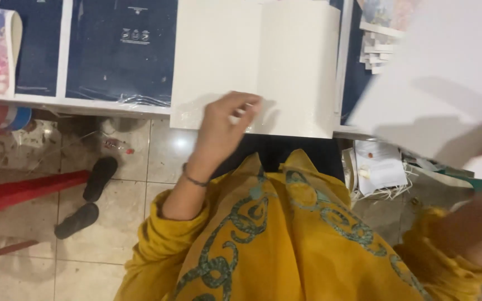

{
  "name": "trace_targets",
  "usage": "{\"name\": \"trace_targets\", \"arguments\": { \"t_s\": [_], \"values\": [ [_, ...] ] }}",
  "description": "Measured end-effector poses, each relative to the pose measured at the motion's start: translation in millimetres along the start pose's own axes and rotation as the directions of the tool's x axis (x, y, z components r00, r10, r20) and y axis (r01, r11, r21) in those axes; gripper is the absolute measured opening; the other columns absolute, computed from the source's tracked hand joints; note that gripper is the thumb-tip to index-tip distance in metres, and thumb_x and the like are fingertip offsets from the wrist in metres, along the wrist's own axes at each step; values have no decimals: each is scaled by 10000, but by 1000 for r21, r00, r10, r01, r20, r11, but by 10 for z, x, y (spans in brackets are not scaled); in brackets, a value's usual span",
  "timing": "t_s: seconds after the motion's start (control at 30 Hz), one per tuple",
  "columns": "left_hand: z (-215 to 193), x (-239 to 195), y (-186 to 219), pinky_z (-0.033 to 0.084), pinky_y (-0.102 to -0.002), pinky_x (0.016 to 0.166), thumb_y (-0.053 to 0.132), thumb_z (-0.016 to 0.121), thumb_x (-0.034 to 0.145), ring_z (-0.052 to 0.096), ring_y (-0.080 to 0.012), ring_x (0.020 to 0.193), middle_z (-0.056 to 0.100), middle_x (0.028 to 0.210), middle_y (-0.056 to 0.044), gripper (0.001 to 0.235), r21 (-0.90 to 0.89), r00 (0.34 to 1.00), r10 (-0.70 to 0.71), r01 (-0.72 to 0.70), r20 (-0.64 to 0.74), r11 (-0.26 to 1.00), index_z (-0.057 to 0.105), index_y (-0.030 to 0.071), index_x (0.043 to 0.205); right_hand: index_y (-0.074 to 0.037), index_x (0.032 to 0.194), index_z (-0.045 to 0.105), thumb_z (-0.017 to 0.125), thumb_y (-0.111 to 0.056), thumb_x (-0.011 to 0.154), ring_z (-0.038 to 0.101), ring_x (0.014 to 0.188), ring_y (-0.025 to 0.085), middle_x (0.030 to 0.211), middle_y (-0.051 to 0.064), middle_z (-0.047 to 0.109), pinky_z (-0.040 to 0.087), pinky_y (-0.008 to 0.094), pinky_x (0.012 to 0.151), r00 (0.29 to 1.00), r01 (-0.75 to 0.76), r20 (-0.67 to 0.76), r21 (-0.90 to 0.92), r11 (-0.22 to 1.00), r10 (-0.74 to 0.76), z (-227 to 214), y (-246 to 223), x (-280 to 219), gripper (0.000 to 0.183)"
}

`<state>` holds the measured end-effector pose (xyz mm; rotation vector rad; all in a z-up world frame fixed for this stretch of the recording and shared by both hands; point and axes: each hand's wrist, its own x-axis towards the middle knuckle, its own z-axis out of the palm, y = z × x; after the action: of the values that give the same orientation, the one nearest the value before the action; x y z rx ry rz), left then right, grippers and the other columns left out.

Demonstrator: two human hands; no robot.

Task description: Manually folding and creasing printed invitations using a hand tool and organizing them into stacks.

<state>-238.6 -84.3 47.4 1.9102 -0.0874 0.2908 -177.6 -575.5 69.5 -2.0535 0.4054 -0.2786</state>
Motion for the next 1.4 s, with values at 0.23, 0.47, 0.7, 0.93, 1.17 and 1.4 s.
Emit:
{"name": "trace_targets", "arguments": {
  "t_s": [0.23,0.47,0.7,0.93,1.17,1.4],
  "values": [
    [163,107,-8,632,-279,870,221,767,899,737,-169,929,786,1047,-80,406,27,948,-230,229,219,973,700,56,1264,75,1177,586,733,155,1145,558,658,154,912,97,600,481,227,511,886,345,287,117,931,-364,1341,-1022,-831,171],
    [161,10,-337,414,-428,863,188,881,812,539,-291,994,696,1020,-11,287,435,982,-118,43,146,899,792,167,1084,11,1130,627,806,-43,1070,563,577,159,749,47,596,482,314,518,896,256,357,76,964,-266,1661,-830,-712,197],
    [208,-40,-485,357,-437,857,237,883,806,492,-279,1011,711,1051,42,279,467,987,-101,32,124,884,800,199,1069,-13,1112,642,816,-60,1045,560,577,138,731,24,590,471,300,518,909,183,367,71,981,-196,1760,-677,-614,192],
    [184,-51,-442,313,-425,865,235,895,783,488,-266,1041,721,1078,70,309,462,987,-100,30,127,886,786,206,1071,0,1143,644,820,-66,1049,567,588,143,724,19,586,506,307,556,905,190,382,24,982,-185,1782,-648,-601,210],
    [117,-25,-248,309,-517,920,72,915,705,541,-307,1048,698,879,-35,468,431,990,-84,27,113,902,761,155,1139,73,1052,674,933,-41,912,626,778,170,850,135,649,536,285,675,914,237,331,37,971,-236,1825,-407,-455,316],
    [140,-66,-253,256,-426,834,194,832,821,465,-265,1100,704,1123,83,325,567,985,-66,-36,158,823,803,281,1133,-85,866,598,952,-90,890,563,648,116,741,5,602,554,270,623,893,288,380,-71,955,-242,1907,-430,-445,355]
  ]
}}
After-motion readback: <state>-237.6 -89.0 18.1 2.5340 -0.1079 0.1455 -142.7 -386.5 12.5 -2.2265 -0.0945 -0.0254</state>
